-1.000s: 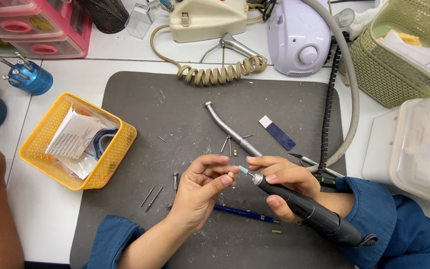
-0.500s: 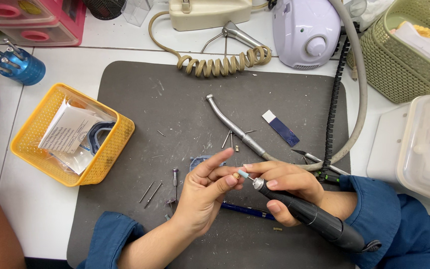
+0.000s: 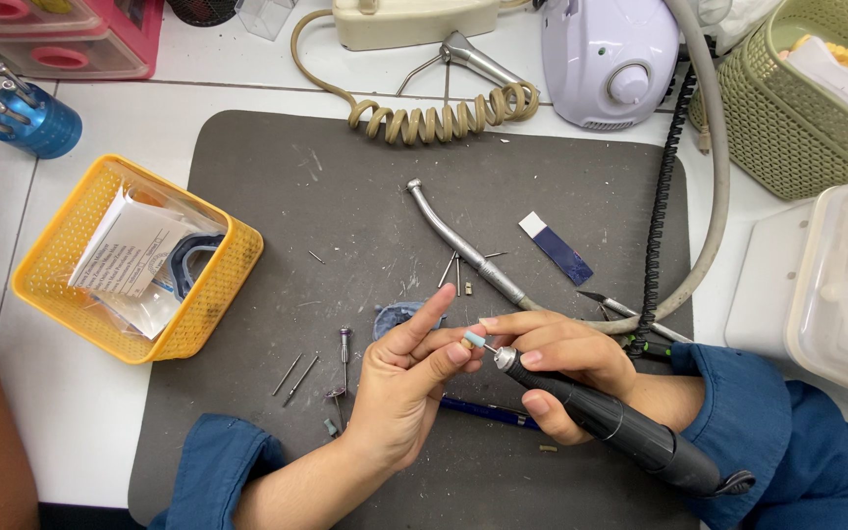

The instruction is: The person unpacks dental trays and small components from a yellow basket, then uses a rotary handpiece to grind a small cylindrical piece. They insert a metal pin into a blue dental tray and continue assembling parts on the workbench.

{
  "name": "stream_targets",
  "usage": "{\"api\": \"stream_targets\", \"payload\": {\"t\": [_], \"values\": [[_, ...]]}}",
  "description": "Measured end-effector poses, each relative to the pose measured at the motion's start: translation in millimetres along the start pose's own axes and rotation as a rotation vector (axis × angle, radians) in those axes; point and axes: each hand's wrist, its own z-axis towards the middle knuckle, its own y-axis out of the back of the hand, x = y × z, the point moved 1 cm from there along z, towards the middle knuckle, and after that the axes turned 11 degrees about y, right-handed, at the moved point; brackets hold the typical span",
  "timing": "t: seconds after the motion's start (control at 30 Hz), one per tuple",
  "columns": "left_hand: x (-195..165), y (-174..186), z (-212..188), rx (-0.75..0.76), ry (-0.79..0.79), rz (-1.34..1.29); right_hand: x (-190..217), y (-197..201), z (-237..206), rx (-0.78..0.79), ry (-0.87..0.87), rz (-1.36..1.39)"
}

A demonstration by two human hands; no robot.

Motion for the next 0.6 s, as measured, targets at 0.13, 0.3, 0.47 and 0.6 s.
{"api": "stream_targets", "payload": {"t": [0.13, 0.3, 0.47, 0.6], "values": [[1.5, 1.9, 0.9, -0.005, 0.011, -0.003, -1.7, -1.7, -1.4, -0.023, 0.011, 0.002], [2.7, 3.2, 0.5, 0.010, 0.004, -0.020, -1.5, 1.2, -3.2, 0.002, 0.016, -0.011], [2.7, 2.4, 0.1, 0.017, 0.014, -0.028, -1.2, 2.2, -5.1, 0.016, 0.017, -0.008], [2.2, 1.5, -0.3, 0.019, 0.030, -0.044, -1.9, 1.3, -6.5, 0.001, 0.008, -0.008]]}}
